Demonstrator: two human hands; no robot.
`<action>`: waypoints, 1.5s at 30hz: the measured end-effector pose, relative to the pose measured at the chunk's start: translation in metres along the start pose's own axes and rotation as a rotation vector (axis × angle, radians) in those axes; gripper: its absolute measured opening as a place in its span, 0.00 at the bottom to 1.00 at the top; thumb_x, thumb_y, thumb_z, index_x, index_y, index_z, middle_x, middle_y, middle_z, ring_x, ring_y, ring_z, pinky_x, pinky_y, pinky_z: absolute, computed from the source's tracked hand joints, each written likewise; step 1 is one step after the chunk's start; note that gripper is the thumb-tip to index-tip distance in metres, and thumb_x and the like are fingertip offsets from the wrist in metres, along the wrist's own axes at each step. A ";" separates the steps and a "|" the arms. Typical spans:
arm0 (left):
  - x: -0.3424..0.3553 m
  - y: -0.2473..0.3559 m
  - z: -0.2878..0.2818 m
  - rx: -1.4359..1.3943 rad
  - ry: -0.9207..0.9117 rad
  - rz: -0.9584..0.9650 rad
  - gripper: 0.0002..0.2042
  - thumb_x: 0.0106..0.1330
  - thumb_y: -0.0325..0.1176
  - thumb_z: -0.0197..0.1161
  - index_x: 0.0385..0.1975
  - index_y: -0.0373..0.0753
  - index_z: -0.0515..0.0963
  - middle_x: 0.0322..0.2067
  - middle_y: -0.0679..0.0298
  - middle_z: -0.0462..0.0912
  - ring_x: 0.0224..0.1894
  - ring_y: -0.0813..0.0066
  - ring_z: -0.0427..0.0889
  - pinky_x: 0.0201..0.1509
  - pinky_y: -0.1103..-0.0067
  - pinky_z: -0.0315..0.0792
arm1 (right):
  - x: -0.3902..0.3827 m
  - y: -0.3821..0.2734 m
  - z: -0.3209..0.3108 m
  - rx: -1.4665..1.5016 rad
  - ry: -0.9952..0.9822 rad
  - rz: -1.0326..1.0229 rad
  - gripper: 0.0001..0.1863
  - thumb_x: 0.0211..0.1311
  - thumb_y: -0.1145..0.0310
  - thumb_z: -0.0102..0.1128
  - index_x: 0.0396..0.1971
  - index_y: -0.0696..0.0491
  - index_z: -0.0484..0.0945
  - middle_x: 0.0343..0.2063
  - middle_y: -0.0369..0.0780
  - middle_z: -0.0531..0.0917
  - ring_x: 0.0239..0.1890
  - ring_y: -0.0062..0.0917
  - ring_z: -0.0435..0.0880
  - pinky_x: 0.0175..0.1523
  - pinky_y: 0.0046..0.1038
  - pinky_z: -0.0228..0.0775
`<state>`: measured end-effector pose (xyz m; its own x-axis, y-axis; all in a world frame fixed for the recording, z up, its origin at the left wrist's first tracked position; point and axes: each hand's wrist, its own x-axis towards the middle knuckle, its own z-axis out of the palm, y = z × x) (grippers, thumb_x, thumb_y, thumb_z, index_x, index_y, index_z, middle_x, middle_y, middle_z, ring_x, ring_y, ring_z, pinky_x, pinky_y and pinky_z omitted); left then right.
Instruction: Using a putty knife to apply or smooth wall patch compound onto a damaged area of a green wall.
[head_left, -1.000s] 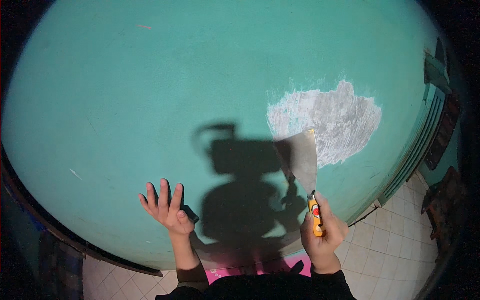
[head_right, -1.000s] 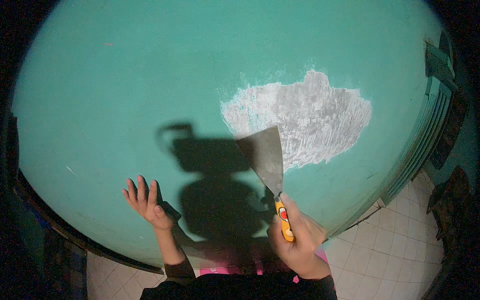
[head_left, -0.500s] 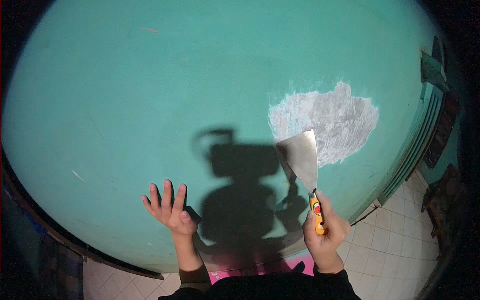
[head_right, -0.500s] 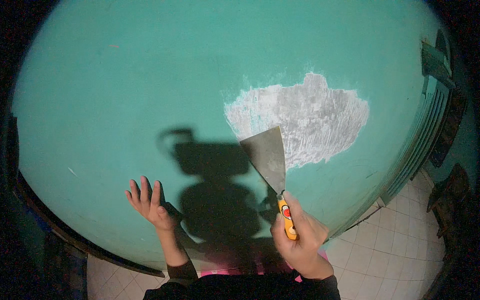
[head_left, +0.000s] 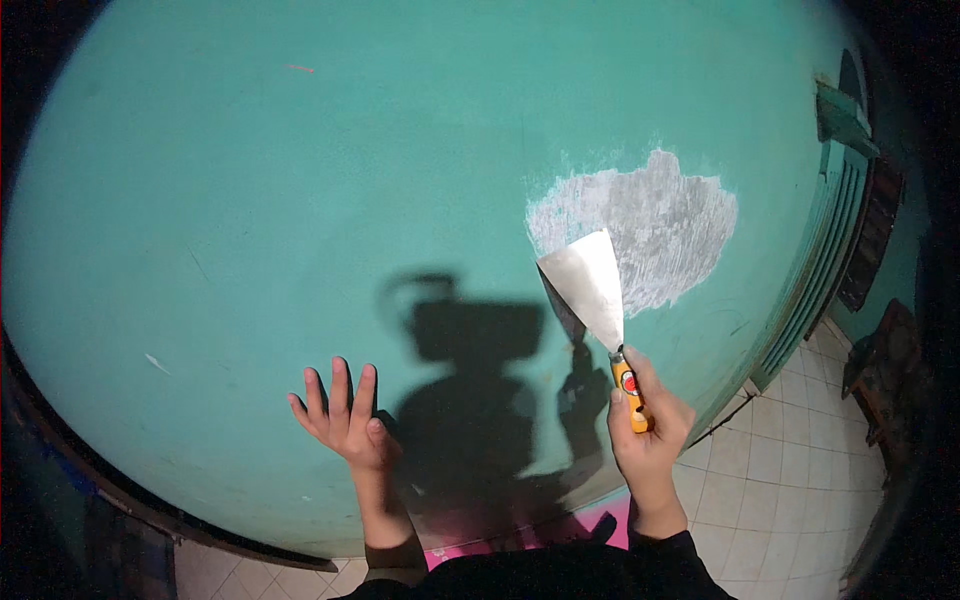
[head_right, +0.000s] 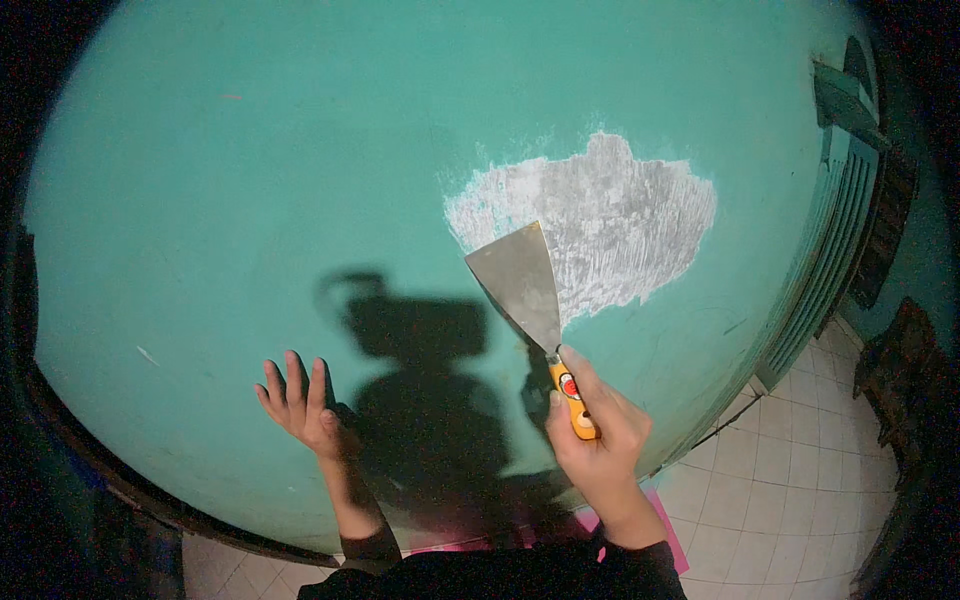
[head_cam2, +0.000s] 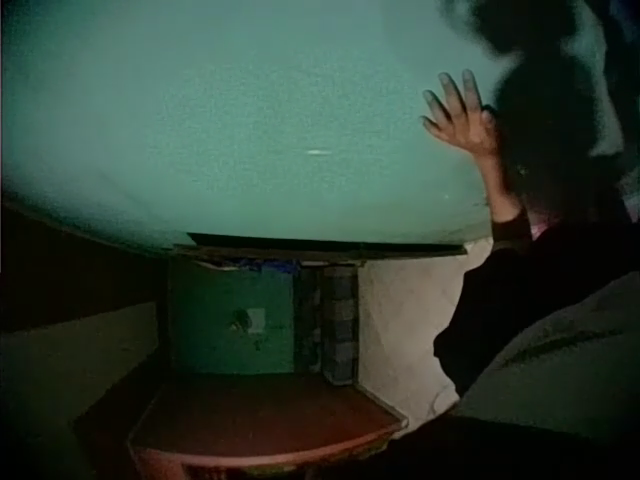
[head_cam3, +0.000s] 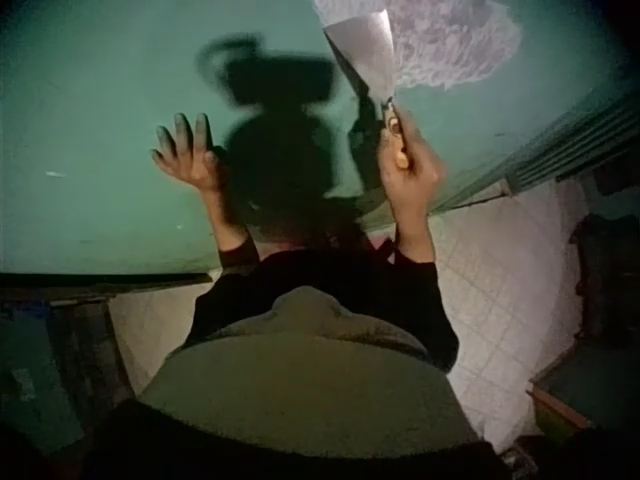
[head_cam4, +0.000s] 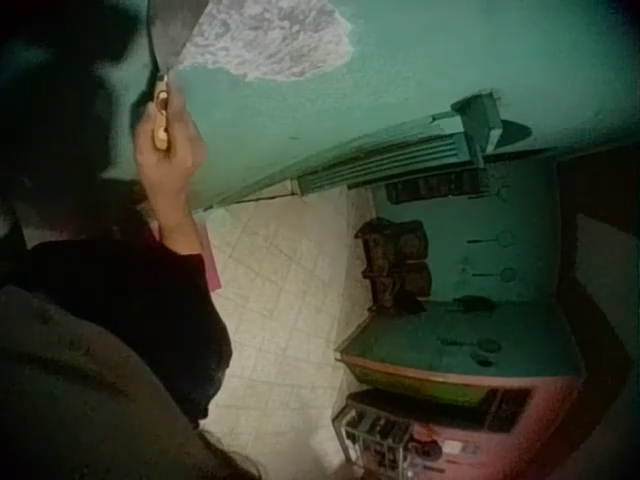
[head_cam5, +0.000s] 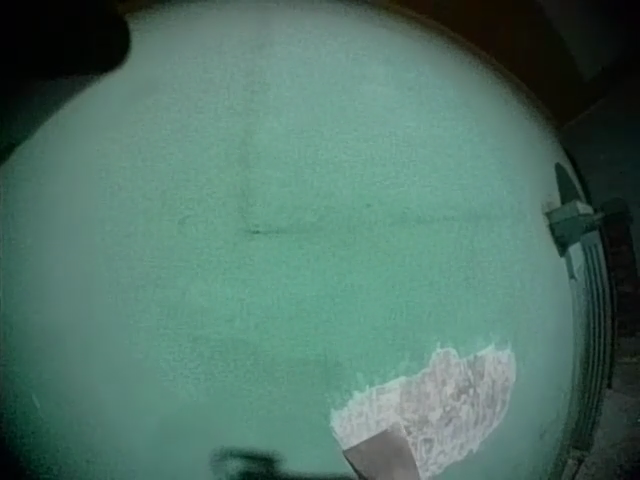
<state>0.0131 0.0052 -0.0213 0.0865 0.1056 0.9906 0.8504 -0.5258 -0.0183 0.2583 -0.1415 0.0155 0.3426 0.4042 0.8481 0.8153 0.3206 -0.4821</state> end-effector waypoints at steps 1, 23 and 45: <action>-0.001 -0.001 0.000 0.006 -0.005 0.008 0.26 0.68 0.46 0.26 0.45 0.49 0.78 0.54 0.65 0.70 0.62 0.58 0.59 0.66 0.59 0.37 | -0.002 0.004 0.001 0.026 0.014 0.032 0.19 0.47 0.79 0.58 0.44 0.60 0.76 0.23 0.45 0.80 0.21 0.23 0.78 0.29 0.21 0.69; 0.009 0.011 0.012 0.053 0.046 -0.047 0.24 0.66 0.43 0.30 0.44 0.46 0.78 0.54 0.62 0.70 0.62 0.57 0.59 0.66 0.59 0.40 | -0.004 0.091 0.017 0.155 0.032 -0.174 0.17 0.51 0.68 0.60 0.38 0.63 0.77 0.20 0.44 0.77 0.20 0.27 0.75 0.29 0.23 0.65; -0.006 0.014 0.010 -0.032 0.006 -0.008 0.24 0.66 0.43 0.29 0.47 0.44 0.76 0.56 0.60 0.68 0.63 0.56 0.57 0.66 0.59 0.39 | -0.005 0.069 0.016 0.401 0.000 -0.281 0.23 0.52 0.89 0.50 0.49 0.55 0.70 0.45 0.56 0.74 0.30 0.36 0.83 0.32 0.30 0.79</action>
<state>0.0293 0.0055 -0.0287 0.0768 0.1050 0.9915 0.8339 -0.5519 -0.0061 0.3061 -0.1078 -0.0253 0.1347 0.2549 0.9575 0.6323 0.7219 -0.2811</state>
